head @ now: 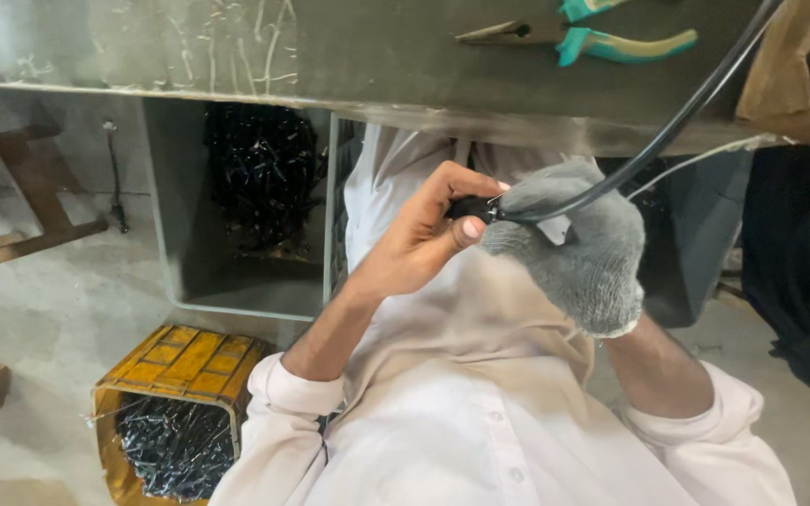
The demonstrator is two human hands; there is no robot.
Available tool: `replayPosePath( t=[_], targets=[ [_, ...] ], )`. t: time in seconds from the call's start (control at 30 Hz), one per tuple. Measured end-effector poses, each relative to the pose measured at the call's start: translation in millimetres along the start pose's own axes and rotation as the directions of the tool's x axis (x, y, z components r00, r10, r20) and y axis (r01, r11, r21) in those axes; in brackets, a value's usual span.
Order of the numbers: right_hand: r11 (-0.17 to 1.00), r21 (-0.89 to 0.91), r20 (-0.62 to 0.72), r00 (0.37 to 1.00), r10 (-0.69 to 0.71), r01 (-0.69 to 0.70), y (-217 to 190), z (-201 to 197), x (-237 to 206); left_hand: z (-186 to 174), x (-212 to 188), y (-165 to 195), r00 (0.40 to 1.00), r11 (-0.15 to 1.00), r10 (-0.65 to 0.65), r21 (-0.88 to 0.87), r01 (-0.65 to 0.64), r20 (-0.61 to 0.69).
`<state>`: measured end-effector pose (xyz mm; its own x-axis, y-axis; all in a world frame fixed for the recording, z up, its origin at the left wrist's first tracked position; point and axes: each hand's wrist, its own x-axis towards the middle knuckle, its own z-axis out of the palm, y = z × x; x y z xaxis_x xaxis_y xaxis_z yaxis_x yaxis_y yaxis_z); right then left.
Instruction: The person repeatedly crimps black wire connectors using pliers at a workbench. They pick up a connector, position it on a wire, and squeeze it with pliers, then place the finished piece on the table. The process is repeated multiple times.
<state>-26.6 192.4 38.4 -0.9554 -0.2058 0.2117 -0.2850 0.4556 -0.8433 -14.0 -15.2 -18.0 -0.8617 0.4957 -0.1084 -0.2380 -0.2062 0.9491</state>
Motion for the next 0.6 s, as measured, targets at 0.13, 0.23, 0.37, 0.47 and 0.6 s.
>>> replayPosePath(
  t=[0.13, 0.23, 0.37, 0.47, 0.6],
  targets=[
    [0.978, 0.007, -0.078, 0.975, 0.209, -0.209, 7, 3, -18, 10, 9, 8, 0.990, 0.928, -0.138, 0.347, 0.136, -0.019],
    [0.933, 0.097, -0.017, 0.937, 0.349, -0.345, 24, 5, -25, 8, 21, 12, 0.998, 0.996, -0.018, 0.091, 0.012, 0.067],
    [0.874, 0.214, 0.028, 0.897, 0.442, -0.437, 41, 10, -24, 9, 26, 9, 0.969, 0.971, -0.240, 0.018, 0.239, 0.061],
    [0.873, 0.203, 0.008, 0.892, 0.452, -0.444, 40, 17, -15, 20, 21, 6, 0.998, 0.968, 0.038, 0.248, -0.025, -0.047],
    [0.947, 0.010, 0.065, 0.945, 0.319, -0.320, 28, 1, 5, 18, 16, 15, 0.993, 0.954, 0.076, 0.296, -0.046, -0.090]
  ],
)
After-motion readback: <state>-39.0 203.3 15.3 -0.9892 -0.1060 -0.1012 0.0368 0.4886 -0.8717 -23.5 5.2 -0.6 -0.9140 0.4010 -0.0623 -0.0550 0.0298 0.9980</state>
